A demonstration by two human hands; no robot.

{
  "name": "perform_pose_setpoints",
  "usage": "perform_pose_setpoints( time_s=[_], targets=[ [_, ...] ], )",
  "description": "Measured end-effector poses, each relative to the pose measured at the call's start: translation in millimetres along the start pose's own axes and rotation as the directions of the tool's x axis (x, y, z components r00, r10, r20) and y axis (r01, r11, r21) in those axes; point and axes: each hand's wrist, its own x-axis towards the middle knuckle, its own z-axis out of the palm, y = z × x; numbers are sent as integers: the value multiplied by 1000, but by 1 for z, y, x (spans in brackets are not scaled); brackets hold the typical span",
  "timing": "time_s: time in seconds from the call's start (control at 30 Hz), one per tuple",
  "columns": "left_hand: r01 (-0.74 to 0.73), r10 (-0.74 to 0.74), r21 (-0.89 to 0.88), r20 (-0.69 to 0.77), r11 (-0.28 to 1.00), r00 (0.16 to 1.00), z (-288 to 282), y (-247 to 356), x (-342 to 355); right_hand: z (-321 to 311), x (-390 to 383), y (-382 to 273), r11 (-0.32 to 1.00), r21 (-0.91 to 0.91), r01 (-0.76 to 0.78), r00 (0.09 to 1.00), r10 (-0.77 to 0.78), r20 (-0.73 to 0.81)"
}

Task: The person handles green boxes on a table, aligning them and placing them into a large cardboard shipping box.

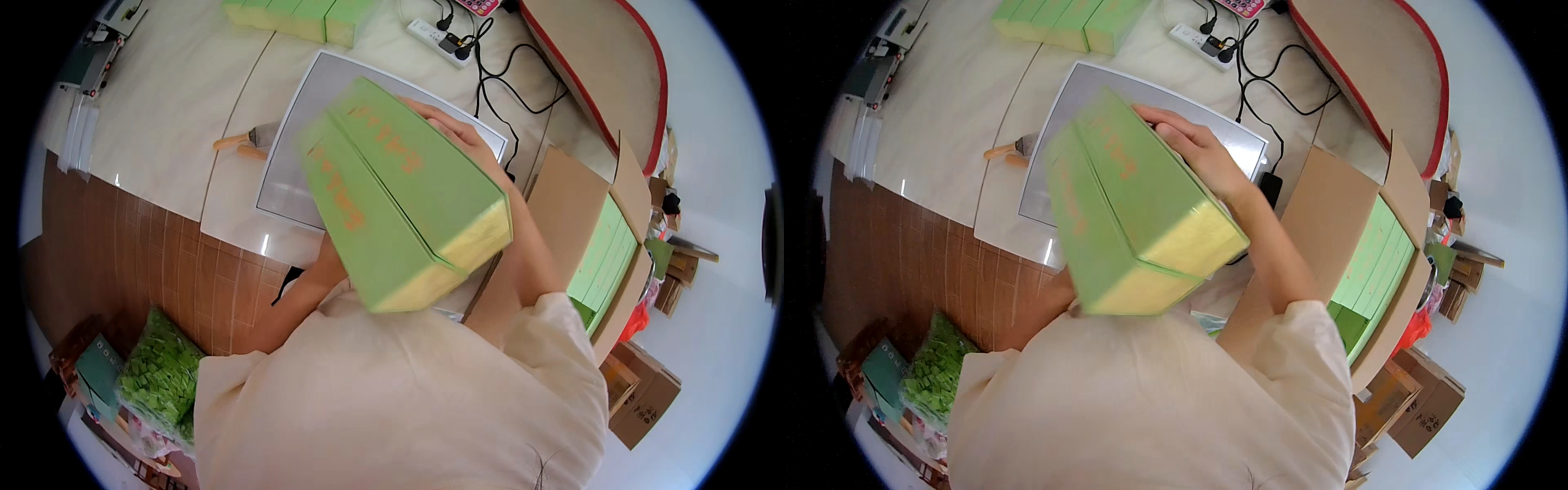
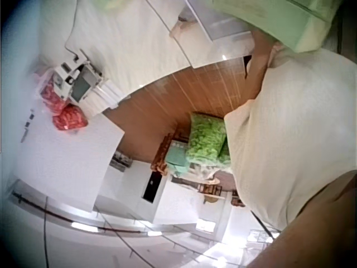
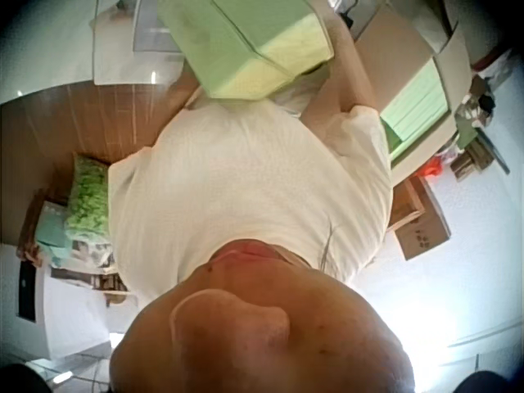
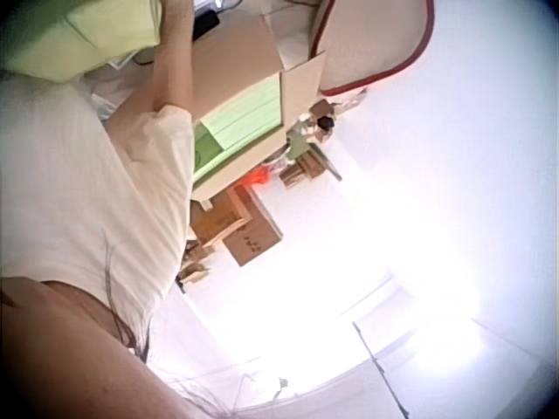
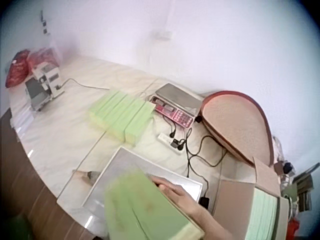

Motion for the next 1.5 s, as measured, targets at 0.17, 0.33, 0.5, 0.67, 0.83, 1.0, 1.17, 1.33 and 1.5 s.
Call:
perform_pose_setpoints(
  time_s=[0.17,0.33,0.5,0.67,0.83,1.0,1.17,1.33,1.5],
  targets=[
    [-240,332,327,-260,914,907,6,-22,-6,-10,17,9,955,197,-221,953,168,254],
    [-56,243,467,-352,882,904,13,-51,-14,-34,25,29,975,-60,-214,906,222,360],
    [-19,322,645,-355,764,878,12,-51,-21,-35,26,33,979,-21,-203,921,198,336],
    [-139,550,785,-283,603,786,-18,-13,-18,-81,13,27,988,97,123,986,-133,98],
    [-230,581,661,-377,715,722,-68,29,10,-103,-60,43,994,-29,102,899,-105,-424],
    [8,114,354,-323,935,939,-88,61,55,-49,-103,113,962,188,200,751,-28,-659],
    [491,-437,177,-272,853,858,-96,63,73,23,-91,99,858,427,285,731,94,-676],
    [454,-454,-17,-65,891,889,-91,43,77,10,-105,91,988,120,99,659,25,-751],
    [564,-562,-232,80,793,823,-35,14,66,-8,-149,17,1000,19,17,523,7,-852]
  ],
)
